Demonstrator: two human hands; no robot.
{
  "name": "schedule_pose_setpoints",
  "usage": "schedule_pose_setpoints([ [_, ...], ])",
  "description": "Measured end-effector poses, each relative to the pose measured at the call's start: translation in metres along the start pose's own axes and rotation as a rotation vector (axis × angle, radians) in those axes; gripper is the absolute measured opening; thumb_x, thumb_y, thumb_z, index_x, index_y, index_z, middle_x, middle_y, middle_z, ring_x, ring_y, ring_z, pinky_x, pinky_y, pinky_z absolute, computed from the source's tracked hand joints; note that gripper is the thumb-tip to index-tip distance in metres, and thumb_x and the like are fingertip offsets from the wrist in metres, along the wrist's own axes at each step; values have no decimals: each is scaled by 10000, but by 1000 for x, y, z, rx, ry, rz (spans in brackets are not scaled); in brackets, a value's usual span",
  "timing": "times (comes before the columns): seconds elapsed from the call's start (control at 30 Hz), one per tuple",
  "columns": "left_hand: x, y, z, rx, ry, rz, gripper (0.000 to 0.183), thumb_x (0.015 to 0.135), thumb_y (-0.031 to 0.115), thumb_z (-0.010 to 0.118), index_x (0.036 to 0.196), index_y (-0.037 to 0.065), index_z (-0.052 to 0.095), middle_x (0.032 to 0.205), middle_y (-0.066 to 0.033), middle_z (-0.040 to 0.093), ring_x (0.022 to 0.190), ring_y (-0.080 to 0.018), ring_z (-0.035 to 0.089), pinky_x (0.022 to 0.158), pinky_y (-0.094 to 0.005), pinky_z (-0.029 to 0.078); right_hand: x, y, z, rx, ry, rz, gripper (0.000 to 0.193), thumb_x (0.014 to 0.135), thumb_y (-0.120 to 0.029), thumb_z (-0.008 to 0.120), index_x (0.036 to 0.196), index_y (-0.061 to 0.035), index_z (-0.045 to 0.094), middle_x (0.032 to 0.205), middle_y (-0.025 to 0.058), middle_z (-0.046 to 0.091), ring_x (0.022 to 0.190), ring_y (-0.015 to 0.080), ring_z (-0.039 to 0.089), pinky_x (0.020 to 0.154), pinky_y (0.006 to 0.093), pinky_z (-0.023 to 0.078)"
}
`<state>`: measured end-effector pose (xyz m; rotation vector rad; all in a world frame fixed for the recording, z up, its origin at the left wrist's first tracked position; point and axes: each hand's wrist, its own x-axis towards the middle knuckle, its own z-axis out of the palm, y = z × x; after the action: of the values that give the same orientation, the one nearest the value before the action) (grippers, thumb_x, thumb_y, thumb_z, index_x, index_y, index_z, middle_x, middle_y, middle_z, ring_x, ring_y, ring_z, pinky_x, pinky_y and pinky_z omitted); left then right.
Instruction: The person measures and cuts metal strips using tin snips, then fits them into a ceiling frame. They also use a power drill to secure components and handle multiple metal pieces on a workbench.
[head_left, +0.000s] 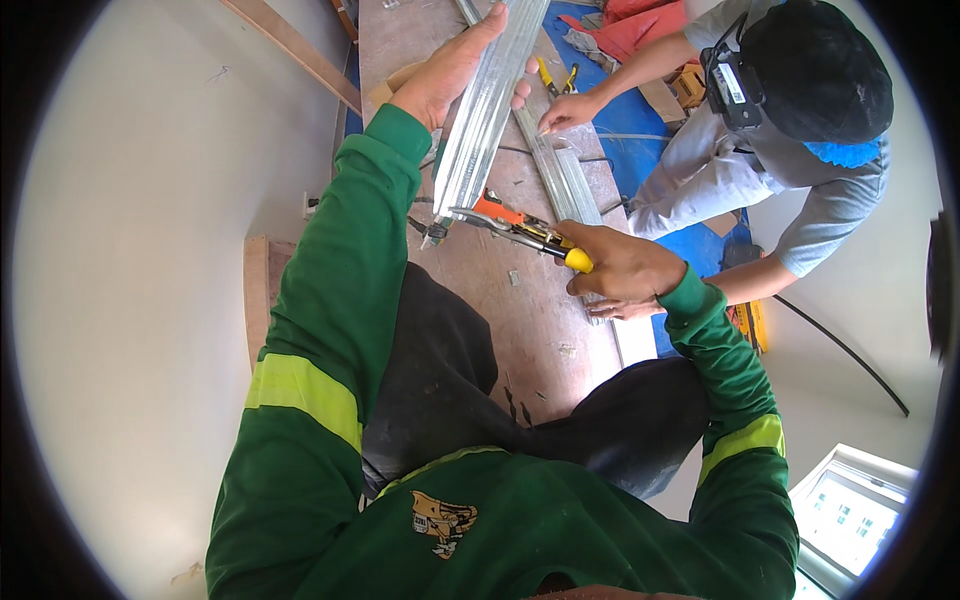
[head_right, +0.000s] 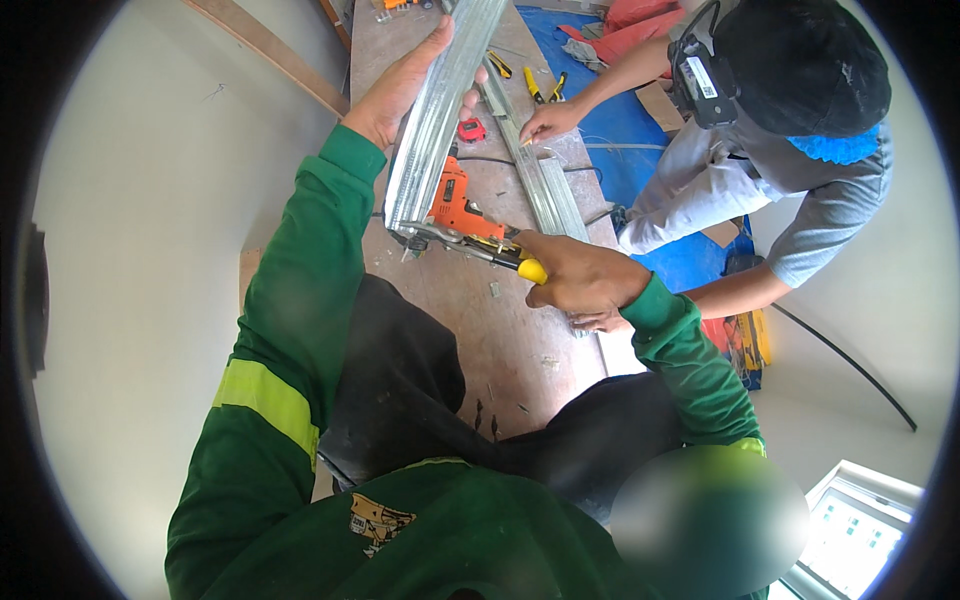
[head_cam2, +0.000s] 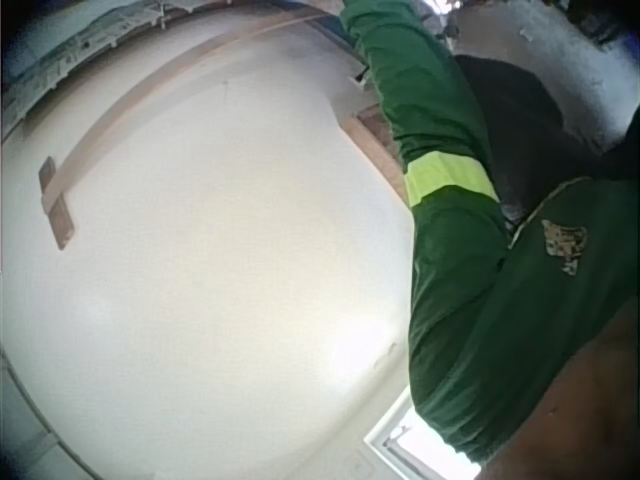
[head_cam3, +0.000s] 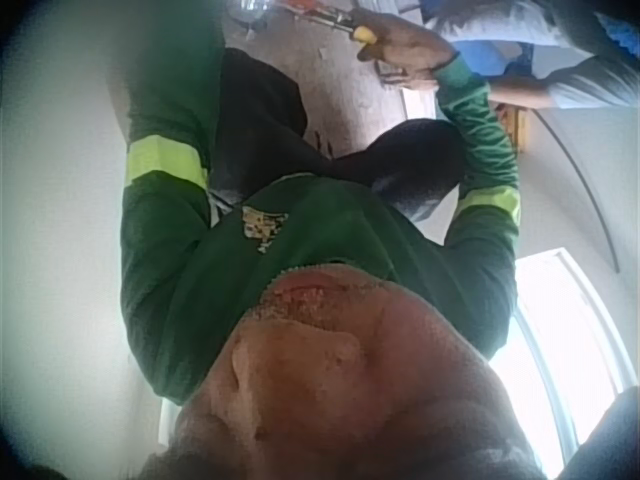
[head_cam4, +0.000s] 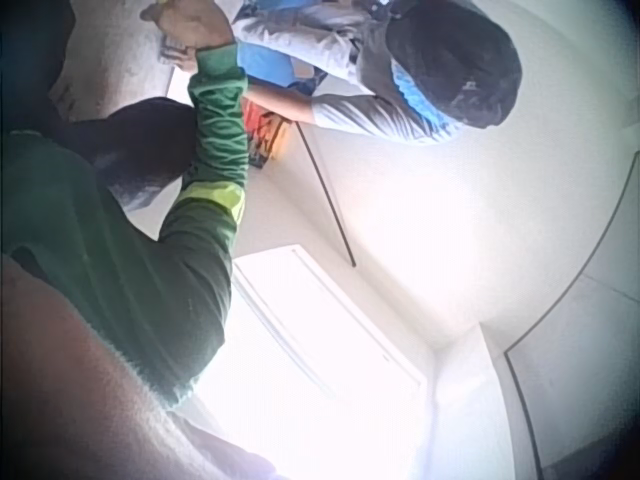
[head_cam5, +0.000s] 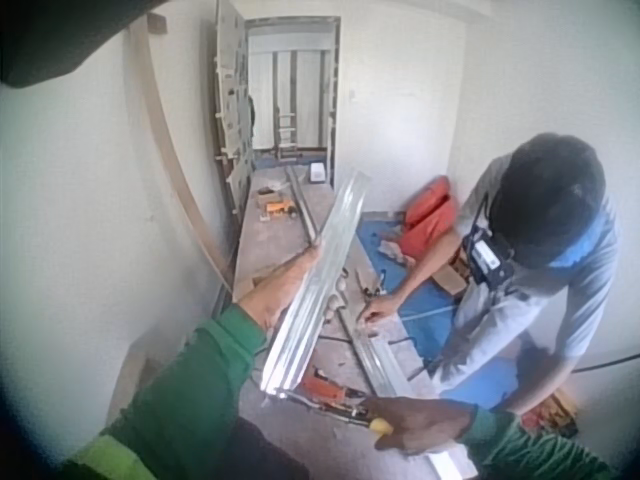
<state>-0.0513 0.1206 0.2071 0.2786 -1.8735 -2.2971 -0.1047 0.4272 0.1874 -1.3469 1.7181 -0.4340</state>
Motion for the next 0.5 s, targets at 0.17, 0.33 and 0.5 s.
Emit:
schedule_pose_setpoints([
  [0.17, 0, -1, -3, 9, 9, 28, 789, 1028, 766, 492, 1417, 89, 601, 1066, -57, 692, 830, -129, 691, 718, -304, 634, 0, -1, -1, -21, -3, 4, 641, 859, -185, 758, 1411, 26, 512, 1072, 206, 658, 993, 353, 646, 903, 467, 505],
  [0.33, -3, 2, -1, -2, -17, 20, 786, 1030, 765, 490, 1423, 94, 598, 1059, -58, 691, 827, -125, 685, 728, -302, 637, -4, -2, 2, -4, 5, 27, 633, 857, -178, 771, 1401, 25, 518, 1073, 207, 653, 999, 354, 642, 912, 468, 501],
  [0.5, -13, 5, 9, 30, 15, 22, 777, 1036, 757, 486, 1435, 99, 594, 1056, -60, 687, 831, -128, 679, 738, -304, 634, -8, 2, 10, -7, 30, -15, 635, 854, -176, 782, 1395, 29, 519, 1073, 204, 653, 995, 355, 641, 913, 471, 500],
])
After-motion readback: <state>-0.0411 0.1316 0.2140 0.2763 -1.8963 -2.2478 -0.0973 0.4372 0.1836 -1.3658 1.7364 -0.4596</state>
